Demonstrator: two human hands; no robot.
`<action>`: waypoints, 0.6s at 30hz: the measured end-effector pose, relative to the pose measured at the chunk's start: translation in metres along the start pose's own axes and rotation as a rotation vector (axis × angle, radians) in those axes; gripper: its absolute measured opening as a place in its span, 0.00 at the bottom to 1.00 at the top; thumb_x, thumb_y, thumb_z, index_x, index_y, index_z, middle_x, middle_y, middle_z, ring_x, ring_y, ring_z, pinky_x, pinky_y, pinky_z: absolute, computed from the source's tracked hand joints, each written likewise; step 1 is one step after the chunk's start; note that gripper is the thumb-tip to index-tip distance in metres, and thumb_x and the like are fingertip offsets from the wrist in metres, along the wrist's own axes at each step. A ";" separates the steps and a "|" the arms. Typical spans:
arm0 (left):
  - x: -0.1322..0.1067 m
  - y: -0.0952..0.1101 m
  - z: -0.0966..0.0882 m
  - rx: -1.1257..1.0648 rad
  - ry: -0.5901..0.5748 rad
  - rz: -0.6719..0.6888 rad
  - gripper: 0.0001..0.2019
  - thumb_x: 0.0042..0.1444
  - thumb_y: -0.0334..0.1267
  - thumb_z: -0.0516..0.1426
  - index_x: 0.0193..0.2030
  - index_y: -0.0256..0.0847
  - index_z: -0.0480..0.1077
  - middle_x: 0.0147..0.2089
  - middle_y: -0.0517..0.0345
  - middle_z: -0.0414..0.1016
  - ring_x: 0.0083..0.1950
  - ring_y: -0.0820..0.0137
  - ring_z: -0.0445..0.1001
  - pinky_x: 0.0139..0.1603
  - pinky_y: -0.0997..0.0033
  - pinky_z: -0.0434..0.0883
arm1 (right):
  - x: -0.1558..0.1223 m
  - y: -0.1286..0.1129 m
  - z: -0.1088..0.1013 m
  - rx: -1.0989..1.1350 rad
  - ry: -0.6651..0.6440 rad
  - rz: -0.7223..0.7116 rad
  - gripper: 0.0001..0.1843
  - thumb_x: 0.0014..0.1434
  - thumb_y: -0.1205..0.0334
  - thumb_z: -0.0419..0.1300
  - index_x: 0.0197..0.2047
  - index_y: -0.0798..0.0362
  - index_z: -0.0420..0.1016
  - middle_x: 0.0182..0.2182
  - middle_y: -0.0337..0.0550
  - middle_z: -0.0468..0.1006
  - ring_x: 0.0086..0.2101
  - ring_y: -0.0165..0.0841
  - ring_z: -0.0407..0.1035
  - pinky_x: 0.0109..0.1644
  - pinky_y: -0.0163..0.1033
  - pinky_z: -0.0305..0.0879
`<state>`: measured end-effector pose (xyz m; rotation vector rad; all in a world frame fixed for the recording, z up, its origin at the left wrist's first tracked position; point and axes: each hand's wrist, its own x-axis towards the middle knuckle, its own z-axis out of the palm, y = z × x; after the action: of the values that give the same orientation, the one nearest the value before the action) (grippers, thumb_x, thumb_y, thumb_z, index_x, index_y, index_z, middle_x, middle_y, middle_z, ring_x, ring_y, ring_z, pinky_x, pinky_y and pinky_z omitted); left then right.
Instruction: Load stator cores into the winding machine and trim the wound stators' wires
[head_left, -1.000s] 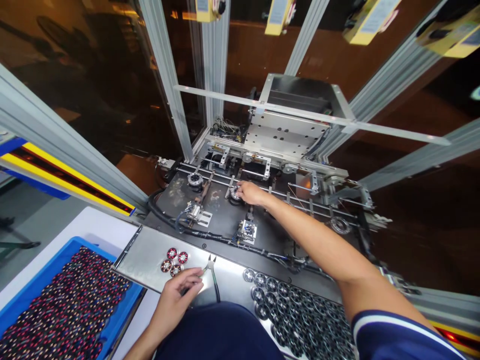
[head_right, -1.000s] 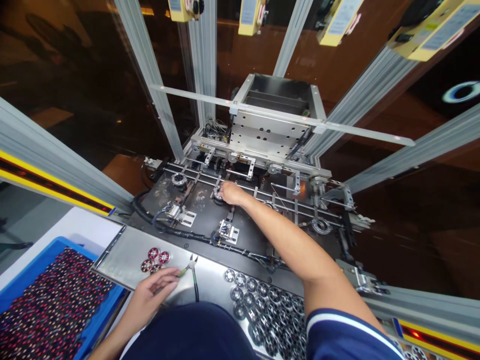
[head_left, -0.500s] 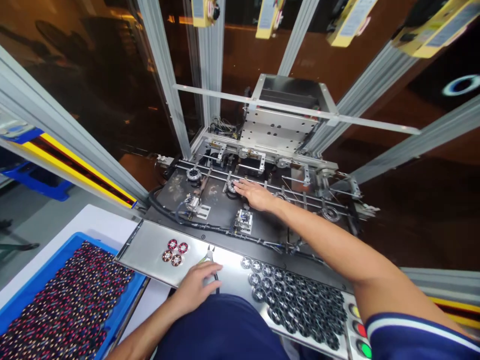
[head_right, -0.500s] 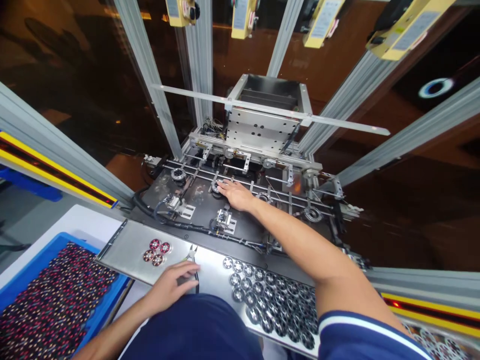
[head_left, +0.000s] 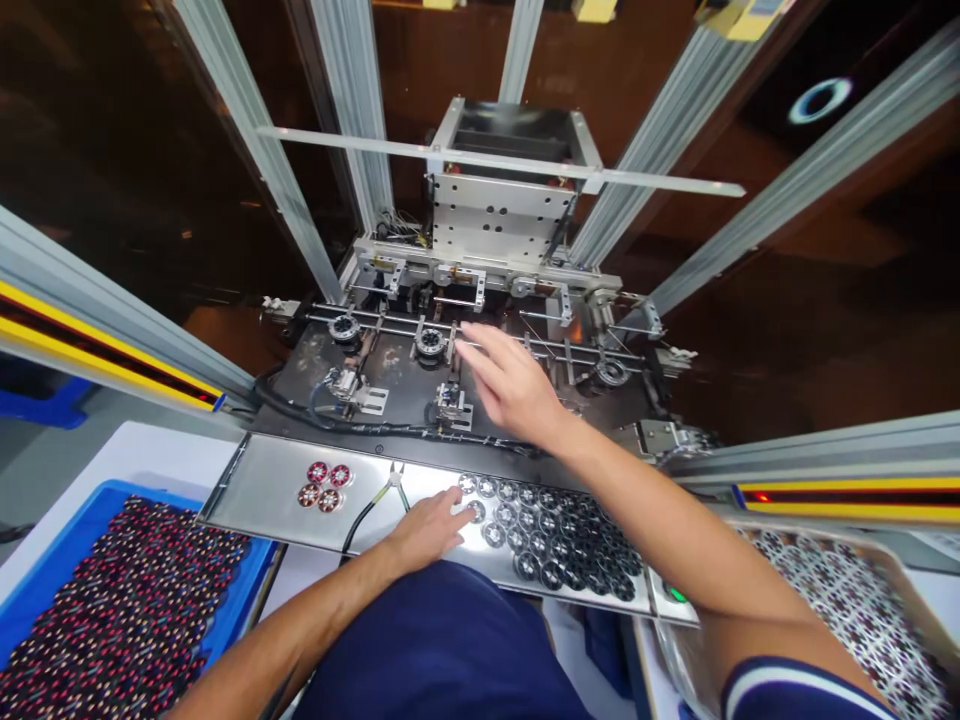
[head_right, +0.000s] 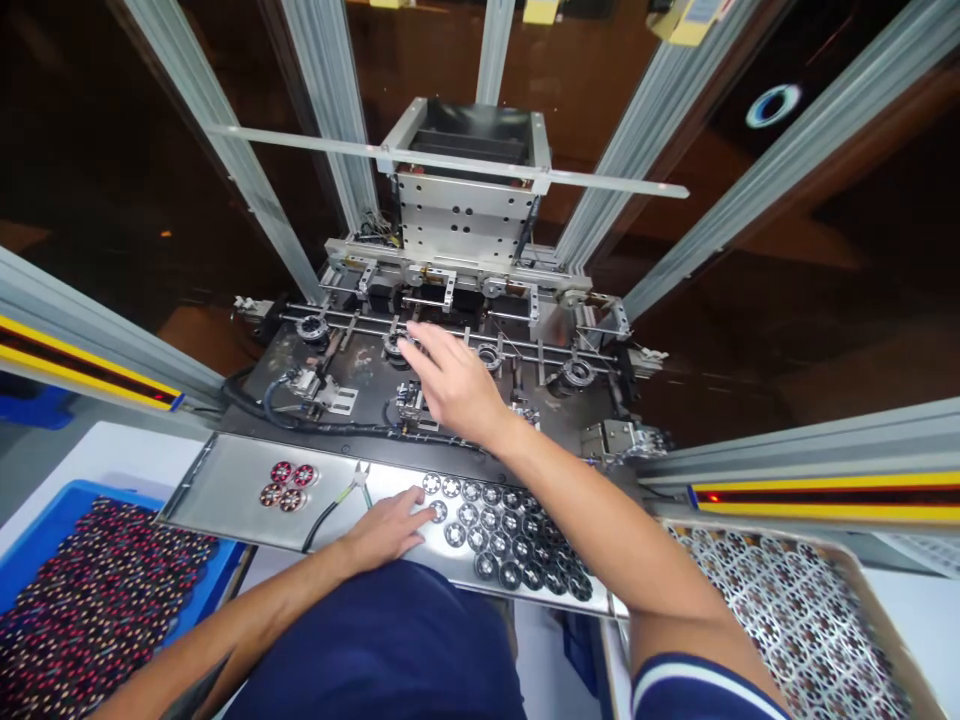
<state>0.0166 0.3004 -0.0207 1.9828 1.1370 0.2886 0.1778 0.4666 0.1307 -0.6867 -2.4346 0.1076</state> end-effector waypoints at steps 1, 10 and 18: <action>-0.001 -0.002 0.000 -0.025 0.026 -0.012 0.15 0.61 0.42 0.57 0.52 0.39 0.69 0.57 0.49 0.69 0.54 0.60 0.71 0.54 0.51 0.70 | -0.019 -0.012 -0.004 0.047 0.043 -0.027 0.27 0.63 0.74 0.49 0.65 0.56 0.59 0.62 0.58 0.64 0.64 0.44 0.55 0.65 0.57 0.58; -0.032 0.031 -0.050 -0.494 0.229 -0.128 0.10 0.58 0.43 0.59 0.41 0.40 0.68 0.37 0.58 0.74 0.36 0.70 0.71 0.40 0.69 0.70 | -0.108 -0.083 0.013 0.515 -0.352 0.175 0.22 0.62 0.63 0.60 0.59 0.53 0.67 0.47 0.54 0.74 0.47 0.41 0.70 0.50 0.47 0.72; -0.049 0.067 -0.061 -0.813 0.386 -0.121 0.21 0.55 0.56 0.59 0.42 0.42 0.61 0.35 0.56 0.75 0.35 0.69 0.76 0.36 0.70 0.72 | -0.098 -0.112 0.009 0.548 0.033 0.191 0.24 0.60 0.70 0.58 0.60 0.49 0.66 0.39 0.49 0.75 0.38 0.39 0.69 0.41 0.46 0.70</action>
<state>-0.0036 0.2764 0.0776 1.1590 1.1186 0.9343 0.1897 0.3223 0.0976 -0.6522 -2.1530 0.7974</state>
